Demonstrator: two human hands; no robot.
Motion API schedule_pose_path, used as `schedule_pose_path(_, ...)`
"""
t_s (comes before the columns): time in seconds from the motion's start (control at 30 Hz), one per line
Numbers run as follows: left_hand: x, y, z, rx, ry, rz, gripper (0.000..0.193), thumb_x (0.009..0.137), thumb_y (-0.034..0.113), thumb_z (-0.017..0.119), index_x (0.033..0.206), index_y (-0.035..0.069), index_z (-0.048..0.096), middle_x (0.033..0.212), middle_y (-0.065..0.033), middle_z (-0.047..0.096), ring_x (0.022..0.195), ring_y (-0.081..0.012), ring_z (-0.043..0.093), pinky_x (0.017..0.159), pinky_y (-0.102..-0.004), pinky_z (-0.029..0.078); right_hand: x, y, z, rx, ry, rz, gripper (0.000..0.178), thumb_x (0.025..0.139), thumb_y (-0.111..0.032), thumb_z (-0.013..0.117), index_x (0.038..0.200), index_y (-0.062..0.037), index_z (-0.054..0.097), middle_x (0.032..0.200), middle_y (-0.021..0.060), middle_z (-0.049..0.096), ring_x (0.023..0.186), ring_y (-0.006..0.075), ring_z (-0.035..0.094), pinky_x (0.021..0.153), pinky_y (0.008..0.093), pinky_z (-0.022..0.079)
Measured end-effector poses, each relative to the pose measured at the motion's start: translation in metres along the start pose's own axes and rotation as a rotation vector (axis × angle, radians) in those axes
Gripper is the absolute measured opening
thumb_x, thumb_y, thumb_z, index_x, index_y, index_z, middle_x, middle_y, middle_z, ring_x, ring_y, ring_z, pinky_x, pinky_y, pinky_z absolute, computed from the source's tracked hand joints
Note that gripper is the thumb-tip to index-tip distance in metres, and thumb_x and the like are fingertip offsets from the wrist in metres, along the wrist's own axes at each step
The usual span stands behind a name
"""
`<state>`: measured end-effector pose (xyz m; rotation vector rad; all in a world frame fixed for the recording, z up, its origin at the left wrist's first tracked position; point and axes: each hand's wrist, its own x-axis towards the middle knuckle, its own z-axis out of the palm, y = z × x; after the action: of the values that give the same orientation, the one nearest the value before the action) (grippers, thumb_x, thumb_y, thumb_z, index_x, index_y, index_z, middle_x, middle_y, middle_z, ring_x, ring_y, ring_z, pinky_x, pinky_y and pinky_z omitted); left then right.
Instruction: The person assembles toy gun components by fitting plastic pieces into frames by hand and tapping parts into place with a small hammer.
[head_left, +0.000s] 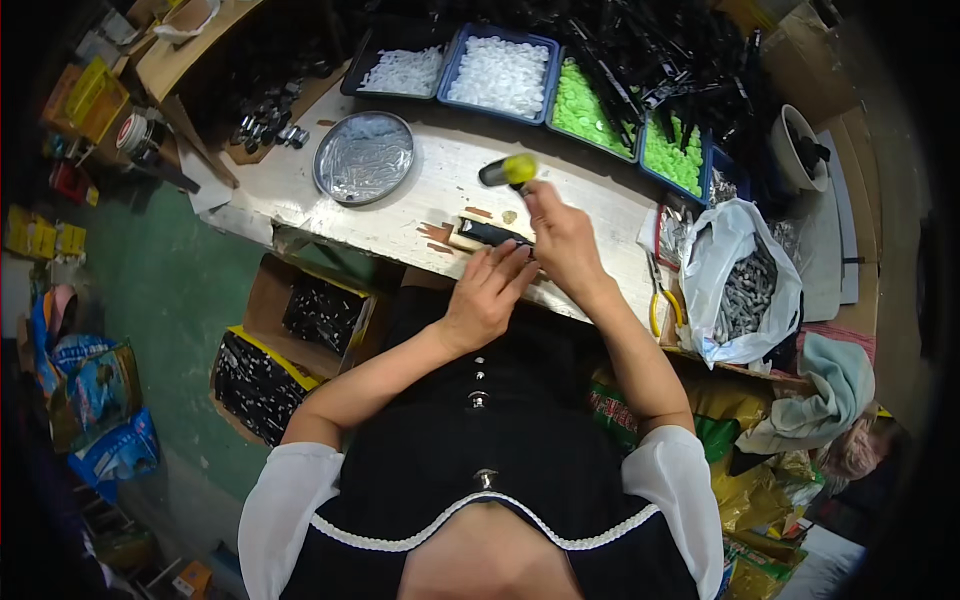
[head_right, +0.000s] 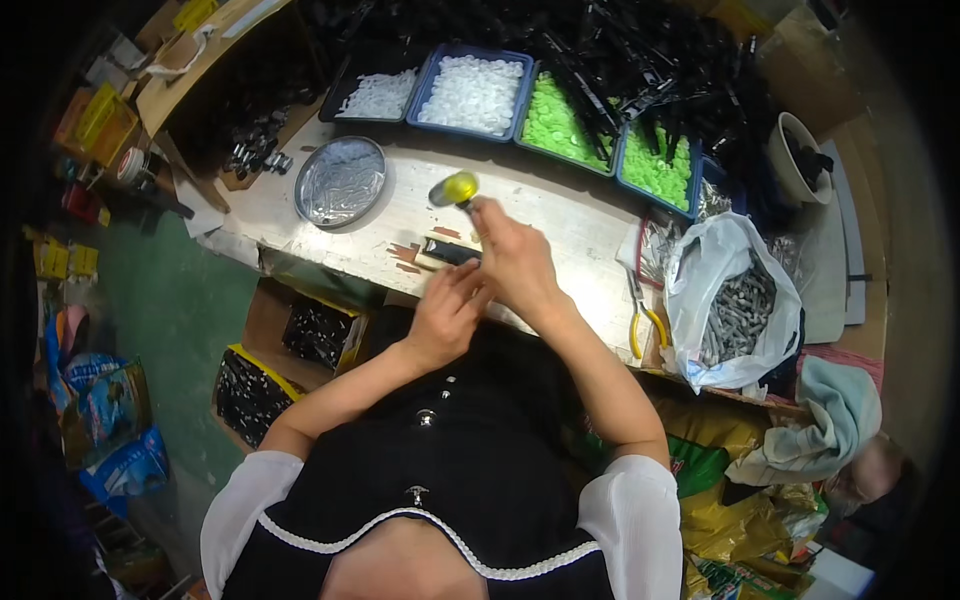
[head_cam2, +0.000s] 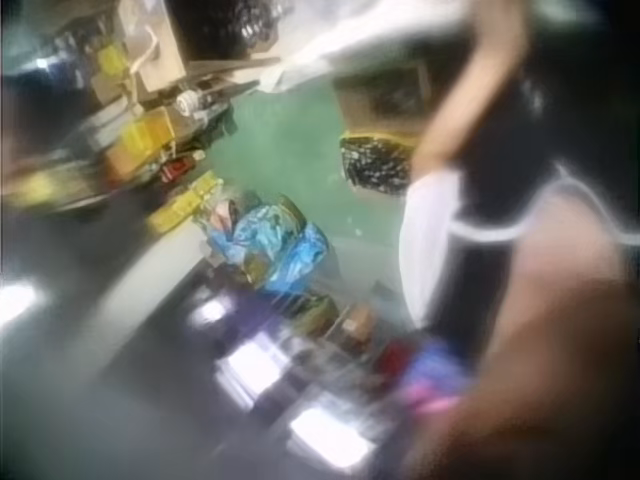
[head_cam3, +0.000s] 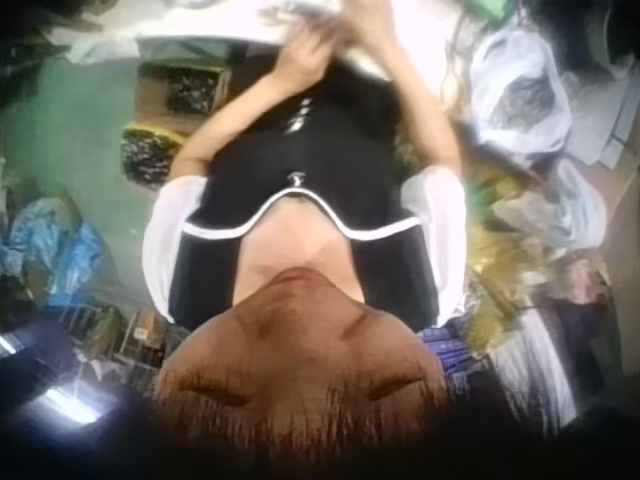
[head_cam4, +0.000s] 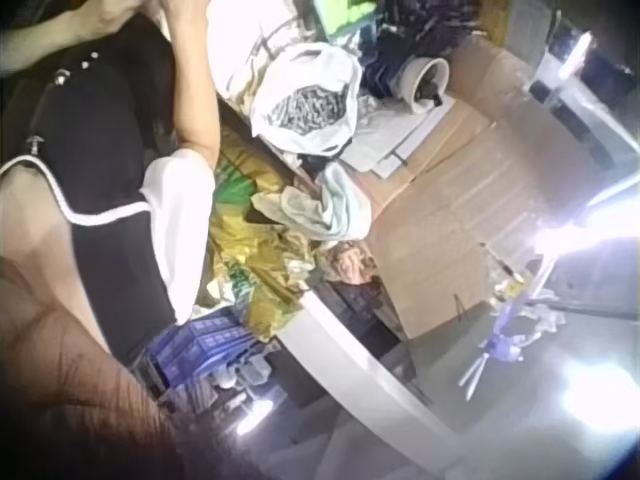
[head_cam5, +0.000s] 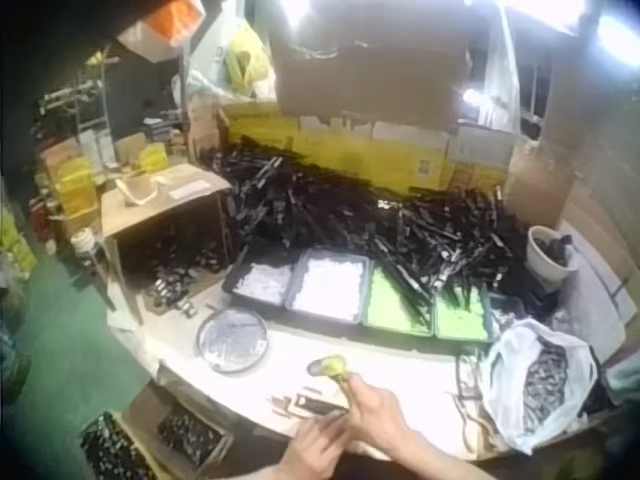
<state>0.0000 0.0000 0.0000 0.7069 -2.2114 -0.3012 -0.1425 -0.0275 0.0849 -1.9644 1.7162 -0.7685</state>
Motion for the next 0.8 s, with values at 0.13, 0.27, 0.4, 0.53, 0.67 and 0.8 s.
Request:
schedule_pose_path(0.13, -0.005, -0.011, 0.003, 0.043, -0.021, 0.064, 0.036, 0.071, 0.001, 0.052, 0.107, -0.004, 0.054, 0.117, -0.0172, 0.051, 0.115, -0.0337, 0.045, 0.095, -0.0475, 0.034, 0.013, 0.002, 0.009, -0.243, -0.237, 0.045, 0.014, 0.084, -0.017, 0.047, 0.087, -0.0033, 0.047, 0.066, 0.0215, 0.058, 0.064, 0.0421, 0.056, 0.056, 0.0488, 0.042)
schedule_pose_path(0.27, -0.006, -0.017, 0.004, 0.033, -0.036, 0.075, 0.035, 0.072, 0.0, 0.05, 0.106, -0.004, 0.055, 0.115, -0.0162, 0.053, 0.114, -0.0316, 0.046, 0.094, -0.046, 0.035, 0.014, -0.005, 0.014, -0.169, -0.166, 0.043, 0.016, 0.085, -0.019, 0.047, 0.087, -0.0035, 0.048, 0.063, 0.0225, 0.057, 0.062, 0.0421, 0.055, 0.056, 0.0493, 0.042)
schedule_pose_path(0.4, 0.003, -0.012, -0.005, -0.007, -0.051, 0.061, 0.033, 0.071, 0.0, 0.051, 0.103, -0.002, 0.057, 0.112, -0.0139, 0.055, 0.111, -0.0293, 0.048, 0.093, -0.0429, 0.036, 0.011, 0.02, 0.018, -0.204, -0.137, 0.056, 0.015, 0.088, -0.021, 0.045, 0.089, -0.0059, 0.048, 0.061, 0.0235, 0.055, 0.06, 0.0436, 0.053, 0.054, 0.0508, 0.04)
schedule_pose_path(0.53, 0.02, -0.034, -0.019, 0.064, -0.051, 0.072, 0.027, 0.07, 0.002, 0.059, 0.096, 0.002, 0.059, 0.102, -0.0077, 0.058, 0.098, -0.0243, 0.054, 0.079, -0.0377, 0.038, -0.028, 0.051, -0.012, -0.243, 0.129, 0.154, 0.015, 0.088, -0.021, 0.045, 0.09, -0.0066, 0.048, 0.065, 0.0206, 0.057, 0.061, 0.0412, 0.054, 0.054, 0.0496, 0.039)
schedule_pose_path(0.67, 0.032, -0.062, -0.028, 0.029, -0.179, 0.175, 0.031, 0.069, 0.001, 0.055, 0.099, 0.004, 0.057, 0.095, -0.0082, 0.054, 0.09, -0.0249, 0.05, 0.077, -0.0368, 0.036, -0.075, 0.089, -0.024, -0.429, 0.177, 0.316, 0.013, 0.084, -0.017, 0.049, 0.091, -0.0061, 0.05, 0.07, 0.0162, 0.057, 0.064, 0.0376, 0.056, 0.055, 0.0476, 0.04)
schedule_pose_path(0.8, 0.05, -0.07, -0.033, -0.057, -0.273, 0.262, 0.033, 0.067, 0.001, 0.056, 0.099, 0.003, 0.057, 0.092, -0.0095, 0.052, 0.085, -0.0265, 0.049, 0.075, -0.0358, 0.038, -0.091, 0.112, -0.027, -0.64, 0.382, 0.158, 0.015, 0.078, -0.011, 0.056, 0.092, -0.006, 0.056, 0.087, 0.012, 0.053, 0.083, 0.0295, 0.051, 0.067, 0.0413, 0.038)
